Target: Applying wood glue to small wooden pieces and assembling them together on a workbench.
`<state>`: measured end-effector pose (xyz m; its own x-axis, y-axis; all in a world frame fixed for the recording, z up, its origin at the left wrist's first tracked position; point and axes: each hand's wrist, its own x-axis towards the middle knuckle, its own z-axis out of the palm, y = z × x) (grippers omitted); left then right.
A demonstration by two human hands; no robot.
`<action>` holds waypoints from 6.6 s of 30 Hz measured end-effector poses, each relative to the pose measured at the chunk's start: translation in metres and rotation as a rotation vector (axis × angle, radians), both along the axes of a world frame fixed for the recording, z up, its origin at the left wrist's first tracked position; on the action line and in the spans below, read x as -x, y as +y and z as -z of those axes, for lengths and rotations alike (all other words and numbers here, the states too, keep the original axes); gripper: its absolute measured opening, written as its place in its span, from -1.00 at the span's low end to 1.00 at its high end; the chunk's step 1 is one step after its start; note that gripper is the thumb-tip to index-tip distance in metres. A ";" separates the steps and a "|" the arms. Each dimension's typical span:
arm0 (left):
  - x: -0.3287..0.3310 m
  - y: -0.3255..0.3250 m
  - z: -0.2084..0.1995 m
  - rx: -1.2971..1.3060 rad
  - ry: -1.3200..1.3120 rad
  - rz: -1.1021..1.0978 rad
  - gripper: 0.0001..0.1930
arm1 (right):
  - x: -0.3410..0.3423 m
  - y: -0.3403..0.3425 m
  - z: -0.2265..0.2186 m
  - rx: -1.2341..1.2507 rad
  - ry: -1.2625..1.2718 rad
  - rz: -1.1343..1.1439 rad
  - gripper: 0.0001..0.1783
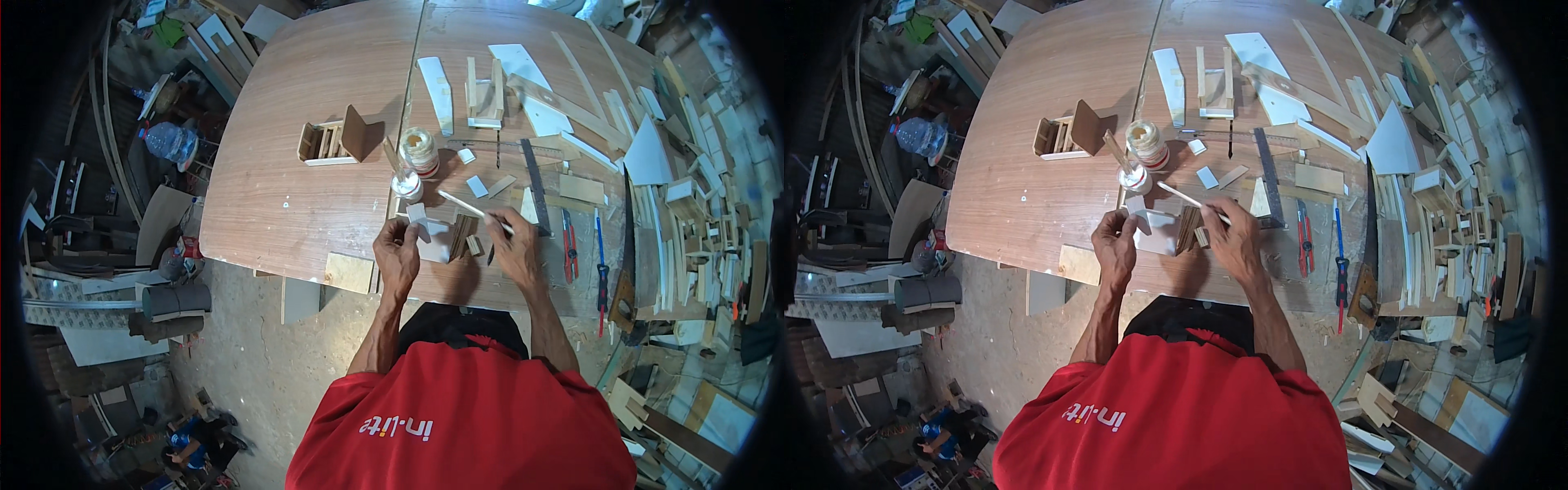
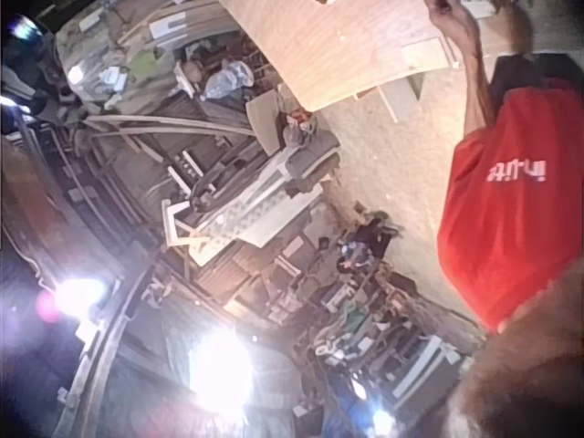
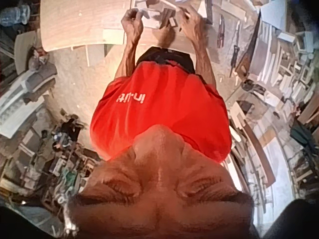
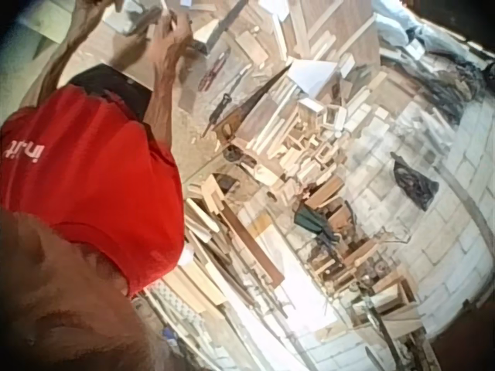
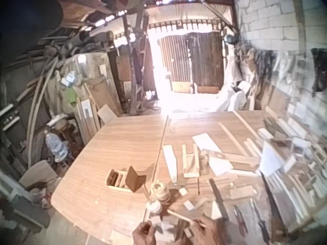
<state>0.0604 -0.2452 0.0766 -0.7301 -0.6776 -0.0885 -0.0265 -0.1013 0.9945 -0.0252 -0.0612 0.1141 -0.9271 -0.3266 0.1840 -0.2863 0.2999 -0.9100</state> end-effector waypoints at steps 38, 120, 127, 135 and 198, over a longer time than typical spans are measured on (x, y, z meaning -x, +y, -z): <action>-0.021 0.013 0.027 0.890 -0.264 0.093 -0.84 | 0.090 -0.103 0.036 -0.205 0.061 0.003 -0.37; -0.024 0.059 0.053 0.970 -0.473 0.191 -0.85 | 0.029 -0.022 0.081 -0.045 -0.177 -0.309 -0.62; -0.025 0.059 0.053 0.960 -0.458 0.178 -0.86 | 0.027 -0.021 0.074 -0.092 -0.202 -0.320 -0.62; -0.025 0.056 0.048 0.913 -0.475 0.204 -0.75 | 0.025 -0.023 0.080 -0.048 -0.189 -0.298 -0.60; 0.025 -0.012 0.027 1.028 -0.137 0.549 -0.72 | -0.043 -0.051 0.084 -0.422 0.313 0.115 -0.75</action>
